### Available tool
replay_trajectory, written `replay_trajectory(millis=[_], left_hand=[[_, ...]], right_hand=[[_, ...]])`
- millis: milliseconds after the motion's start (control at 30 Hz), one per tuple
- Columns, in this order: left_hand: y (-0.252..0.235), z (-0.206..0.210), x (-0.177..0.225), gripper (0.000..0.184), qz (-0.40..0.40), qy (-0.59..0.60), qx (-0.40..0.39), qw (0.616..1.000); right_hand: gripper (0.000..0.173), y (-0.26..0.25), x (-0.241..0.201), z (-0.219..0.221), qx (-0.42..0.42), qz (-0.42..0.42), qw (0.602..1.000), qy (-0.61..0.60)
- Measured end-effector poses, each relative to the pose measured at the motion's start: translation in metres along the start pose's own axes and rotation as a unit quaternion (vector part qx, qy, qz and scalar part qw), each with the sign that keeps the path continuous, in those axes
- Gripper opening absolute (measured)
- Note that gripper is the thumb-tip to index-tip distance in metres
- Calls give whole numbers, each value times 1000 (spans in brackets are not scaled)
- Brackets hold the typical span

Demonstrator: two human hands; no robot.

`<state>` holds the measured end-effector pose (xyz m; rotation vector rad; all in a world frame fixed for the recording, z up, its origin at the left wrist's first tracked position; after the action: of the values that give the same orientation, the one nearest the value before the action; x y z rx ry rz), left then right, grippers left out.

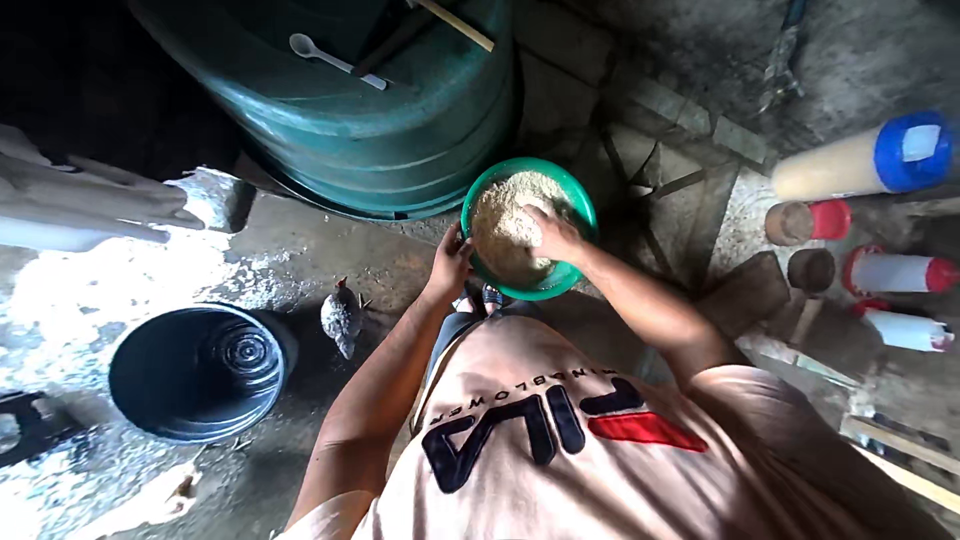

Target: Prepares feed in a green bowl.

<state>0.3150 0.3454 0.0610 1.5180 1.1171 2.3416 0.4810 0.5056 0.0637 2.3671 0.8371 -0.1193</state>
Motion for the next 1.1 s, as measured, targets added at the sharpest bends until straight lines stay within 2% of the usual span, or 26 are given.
replay_trajectory(millis=[67,233,333,400,533,600,667,767,833,867,933,1033,1100], left_hand=[[0,3,2,50,6,-8,-17,1000],[4,3,23,53,39,-60,-51,996],[0,0,34,54,53,-79,-69,993],[-3,0,37,55,60,-88,-73,992],[-3,4,43,55,60,-111,-77,989],[-2,7,47,56,59,-105,-82,989],[0,10,50,57,50,-98,-82,991],[2,12,52,51,28,-64,-77,995],[1,9,51,45,19,-49,-70,996],[-4,8,52,43,19,-39,-64,997],[-9,5,51,43,15,-28,-55,998],[-16,1,41,45,5,-24,-49,999],[-20,-2,33,47,0,-21,-46,999]], right_hand=[[116,14,-2,11,-13,34,999,-31],[99,8,-29,12,34,58,985,-159],[86,12,-30,-17,11,53,967,-251],[74,7,-10,-42,45,56,956,-286],[45,-21,20,-83,110,126,923,-347],[43,-41,0,-94,106,116,940,-304],[39,-50,-41,-97,98,74,964,-237],[26,-35,-101,-72,65,-53,988,-129],[20,-12,-116,-50,62,-142,987,-43],[28,-1,-113,-38,48,-158,986,-1],[47,9,-92,-19,1,-134,990,52],[91,-2,-49,-2,-28,-51,998,36],[108,-13,-30,1,-28,-12,1000,5]])
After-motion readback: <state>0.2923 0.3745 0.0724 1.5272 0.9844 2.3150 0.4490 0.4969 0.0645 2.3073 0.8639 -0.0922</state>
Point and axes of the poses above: each hand's wrist, its own y-axis away from the middle knuckle, its own z-axis out of the palm, x = y × z, the point moved 7 cm from there along -y, towards the middle knuckle, and after that the axes turned 2 degrees about -z, right-handed, at the moved point
